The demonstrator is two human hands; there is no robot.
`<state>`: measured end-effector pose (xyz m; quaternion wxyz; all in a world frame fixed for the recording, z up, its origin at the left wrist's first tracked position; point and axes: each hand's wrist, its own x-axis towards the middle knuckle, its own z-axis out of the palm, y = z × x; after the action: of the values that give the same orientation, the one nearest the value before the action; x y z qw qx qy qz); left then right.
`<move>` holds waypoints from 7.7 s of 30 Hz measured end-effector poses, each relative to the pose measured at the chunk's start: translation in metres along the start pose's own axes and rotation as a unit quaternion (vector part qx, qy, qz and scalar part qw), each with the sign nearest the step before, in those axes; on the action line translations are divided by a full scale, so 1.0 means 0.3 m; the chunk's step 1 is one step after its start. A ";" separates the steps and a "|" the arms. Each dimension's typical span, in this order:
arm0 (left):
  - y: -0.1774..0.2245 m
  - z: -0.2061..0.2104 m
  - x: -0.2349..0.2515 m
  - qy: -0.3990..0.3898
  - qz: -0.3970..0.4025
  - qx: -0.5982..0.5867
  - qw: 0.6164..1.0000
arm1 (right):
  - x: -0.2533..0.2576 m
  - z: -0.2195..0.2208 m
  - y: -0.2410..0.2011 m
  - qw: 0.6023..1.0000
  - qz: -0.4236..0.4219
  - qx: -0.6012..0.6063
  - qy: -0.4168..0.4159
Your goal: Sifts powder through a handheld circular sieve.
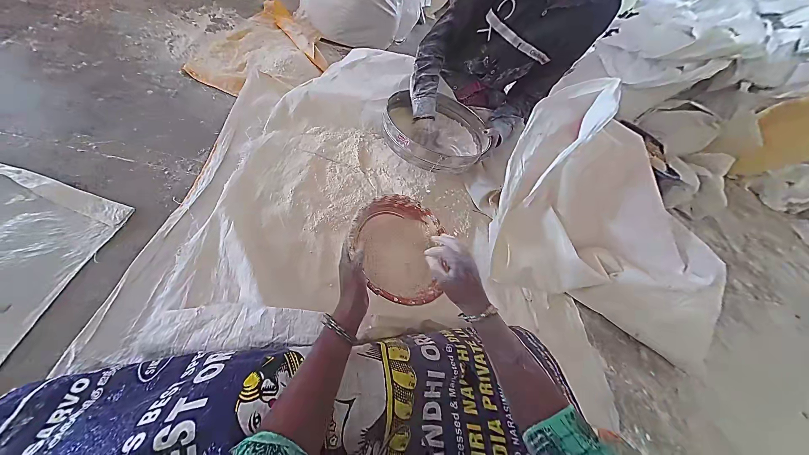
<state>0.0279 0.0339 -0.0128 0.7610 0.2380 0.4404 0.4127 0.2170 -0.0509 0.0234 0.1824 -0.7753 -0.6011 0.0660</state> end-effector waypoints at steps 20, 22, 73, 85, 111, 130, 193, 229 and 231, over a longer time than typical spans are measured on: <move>-0.047 0.007 -0.030 0.007 -0.041 -0.005 0.999 | -0.092 0.142 0.093 0.816 0.349 0.440 0.139; -0.062 -0.024 -0.005 -0.028 -0.020 0.009 0.999 | -0.084 0.140 0.151 0.814 0.357 0.427 0.166; -0.054 -0.016 -0.016 -0.029 -0.062 0.071 0.995 | -0.115 0.166 0.042 0.837 0.331 0.406 0.158; -0.040 0.022 -0.034 -0.035 -0.094 0.066 0.993 | 0.041 -0.033 -0.064 0.961 0.155 0.096 -0.206; -0.008 0.001 -0.022 -0.062 0.006 0.098 0.993 | 0.080 0.053 -0.179 0.933 -0.117 -0.008 -0.340; -0.024 -0.001 -0.024 -0.046 -0.036 0.116 0.992 | 0.084 -0.008 -0.118 0.853 -0.184 -0.010 -0.488; -0.027 0.050 -0.047 -0.017 0.017 0.063 0.998 | 0.326 0.096 -0.161 0.963 0.118 0.061 -0.234; 0.004 0.003 -0.022 0.057 0.024 0.060 0.996 | 0.190 -0.085 -0.164 0.953 -0.054 -0.075 -0.289; 0.004 -0.002 -0.013 0.058 0.018 0.059 0.996 | 0.189 -0.083 -0.194 0.979 -0.078 -0.054 -0.180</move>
<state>0.0259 0.0313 -0.0103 0.7115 0.2660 0.5030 0.4123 0.1873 0.0106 0.0741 0.0335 -0.7102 -0.6852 0.1580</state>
